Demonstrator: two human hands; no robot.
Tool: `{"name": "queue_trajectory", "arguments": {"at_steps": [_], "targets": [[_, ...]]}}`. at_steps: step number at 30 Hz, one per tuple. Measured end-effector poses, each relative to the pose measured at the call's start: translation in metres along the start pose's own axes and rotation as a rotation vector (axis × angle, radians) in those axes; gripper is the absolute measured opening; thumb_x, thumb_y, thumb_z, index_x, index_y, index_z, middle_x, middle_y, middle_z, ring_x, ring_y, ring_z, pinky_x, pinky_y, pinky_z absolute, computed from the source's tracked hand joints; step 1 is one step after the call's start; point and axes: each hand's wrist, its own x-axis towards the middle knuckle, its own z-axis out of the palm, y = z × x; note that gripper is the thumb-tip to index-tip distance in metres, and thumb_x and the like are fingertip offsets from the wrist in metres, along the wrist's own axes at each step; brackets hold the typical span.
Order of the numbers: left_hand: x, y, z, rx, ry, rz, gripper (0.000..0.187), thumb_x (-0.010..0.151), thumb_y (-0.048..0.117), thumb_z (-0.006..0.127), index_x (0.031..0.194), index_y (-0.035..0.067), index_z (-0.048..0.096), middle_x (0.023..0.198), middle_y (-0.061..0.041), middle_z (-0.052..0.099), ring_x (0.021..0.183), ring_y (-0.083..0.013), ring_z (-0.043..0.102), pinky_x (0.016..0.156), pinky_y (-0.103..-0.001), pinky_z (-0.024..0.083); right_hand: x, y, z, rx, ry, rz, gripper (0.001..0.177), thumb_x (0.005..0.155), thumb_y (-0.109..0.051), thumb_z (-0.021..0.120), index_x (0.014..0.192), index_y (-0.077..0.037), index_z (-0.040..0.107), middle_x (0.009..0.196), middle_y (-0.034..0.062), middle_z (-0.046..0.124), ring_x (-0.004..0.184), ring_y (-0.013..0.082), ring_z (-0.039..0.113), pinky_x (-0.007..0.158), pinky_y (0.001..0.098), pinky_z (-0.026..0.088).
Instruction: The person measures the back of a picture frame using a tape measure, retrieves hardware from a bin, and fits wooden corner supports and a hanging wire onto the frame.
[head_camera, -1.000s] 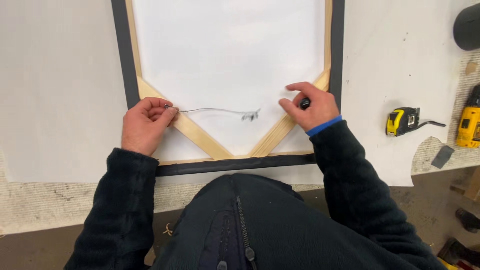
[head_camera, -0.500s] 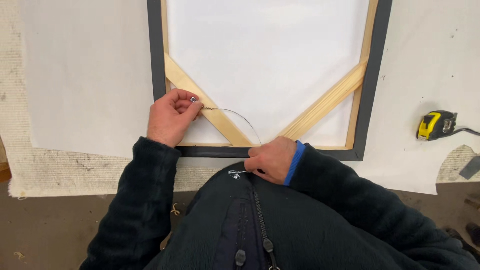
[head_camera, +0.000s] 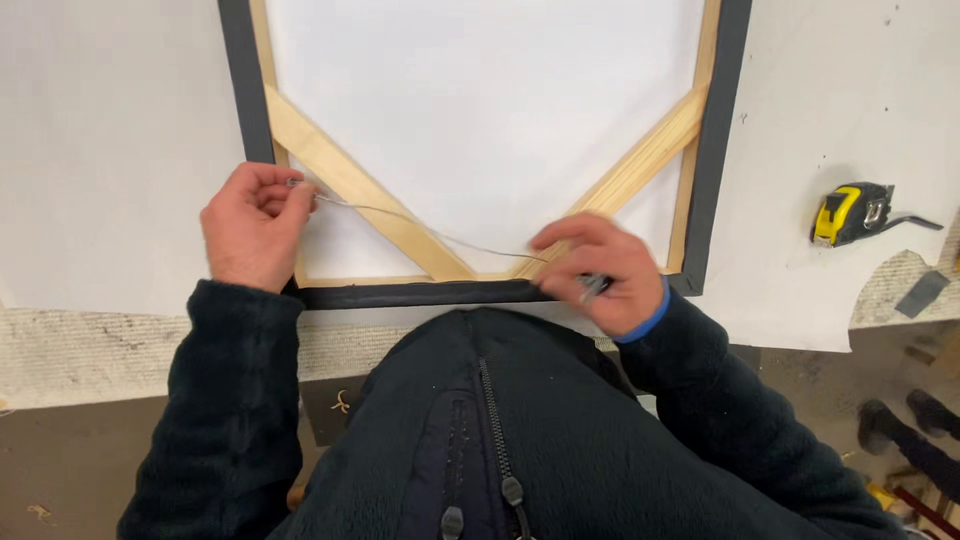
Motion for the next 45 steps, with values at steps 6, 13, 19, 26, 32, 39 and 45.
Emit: {"name": "queue_trajectory", "arguments": {"at_steps": [6, 13, 19, 26, 32, 39, 45], "targets": [[-0.004, 0.008, 0.006, -0.058, 0.053, -0.045, 0.017, 0.102, 0.006, 0.075, 0.116, 0.003, 0.066, 0.093, -0.013, 0.073, 0.078, -0.0102, 0.07, 0.079, -0.024, 0.061, -0.027, 0.015, -0.008, -0.127, 0.394, 0.137, 0.013, 0.087, -0.007, 0.082, 0.099, -0.006, 0.081, 0.067, 0.007, 0.064, 0.06, 0.0134, 0.053, 0.056, 0.0263, 0.046], [-0.003, 0.001, 0.012, -0.1, 0.098, -0.178, 0.009, 0.101, 0.004, 0.071, 0.105, 0.006, 0.064, 0.084, -0.009, 0.072, 0.078, -0.01, 0.073, 0.078, -0.02, 0.065, -0.052, 0.019, -0.009, 0.306, 0.176, 0.362, 0.017, 0.086, -0.004, 0.073, 0.102, -0.005, 0.069, 0.097, 0.0151, 0.079, 0.089, 0.0202, 0.078, 0.067, 0.0266, 0.059], [-0.005, -0.004, 0.01, -0.153, 0.077, -0.173, 0.008, 0.102, 0.004, 0.071, 0.105, 0.006, 0.063, 0.086, -0.01, 0.073, 0.079, -0.0107, 0.073, 0.079, -0.021, 0.066, -0.057, 0.006, -0.008, 0.285, 0.078, 0.325, 0.019, 0.093, -0.017, 0.068, 0.105, -0.005, 0.073, 0.097, 0.0126, 0.08, 0.089, 0.0198, 0.078, 0.073, 0.0265, 0.06], [-0.005, -0.014, 0.009, -0.186, 0.086, -0.178, 0.01, 0.102, 0.003, 0.072, 0.104, 0.006, 0.063, 0.091, -0.011, 0.075, 0.076, -0.0099, 0.073, 0.075, -0.019, 0.065, -0.062, 0.004, -0.022, 0.017, 0.052, 0.363, 0.024, 0.096, -0.008, 0.061, 0.116, -0.008, 0.075, 0.08, 0.0046, 0.079, 0.075, 0.011, 0.073, 0.077, 0.0251, 0.058], [-0.005, -0.005, 0.01, -0.127, 0.063, -0.164, 0.009, 0.103, 0.004, 0.071, 0.104, 0.008, 0.063, 0.093, -0.009, 0.075, 0.077, -0.0093, 0.072, 0.077, -0.018, 0.064, -0.051, -0.01, -0.03, -0.253, 0.07, 0.199, 0.03, 0.094, -0.003, 0.058, 0.118, -0.009, 0.074, 0.075, 0.0048, 0.073, 0.065, 0.015, 0.068, 0.067, 0.0259, 0.056], [-0.001, -0.023, 0.006, -0.118, 0.075, -0.081, 0.019, 0.096, 0.004, 0.076, 0.111, -0.001, 0.065, 0.086, -0.014, 0.07, 0.073, -0.0083, 0.067, 0.073, -0.022, 0.062, -0.06, 0.02, -0.026, -0.318, 0.369, -0.016, 0.029, 0.082, 0.006, 0.067, 0.104, -0.001, 0.084, 0.067, 0.0072, 0.065, 0.054, 0.0189, 0.055, 0.059, 0.0313, 0.053], [-0.005, 0.0, 0.005, -0.15, 0.053, -0.131, 0.014, 0.096, 0.003, 0.072, 0.11, 0.002, 0.067, 0.089, -0.013, 0.073, 0.078, -0.0082, 0.073, 0.075, -0.02, 0.065, -0.043, -0.022, -0.005, 0.205, -0.094, 0.056, 0.024, 0.081, -0.012, 0.066, 0.096, -0.013, 0.085, 0.06, 0.0052, 0.071, 0.048, 0.0148, 0.062, 0.05, 0.0298, 0.055]]}}
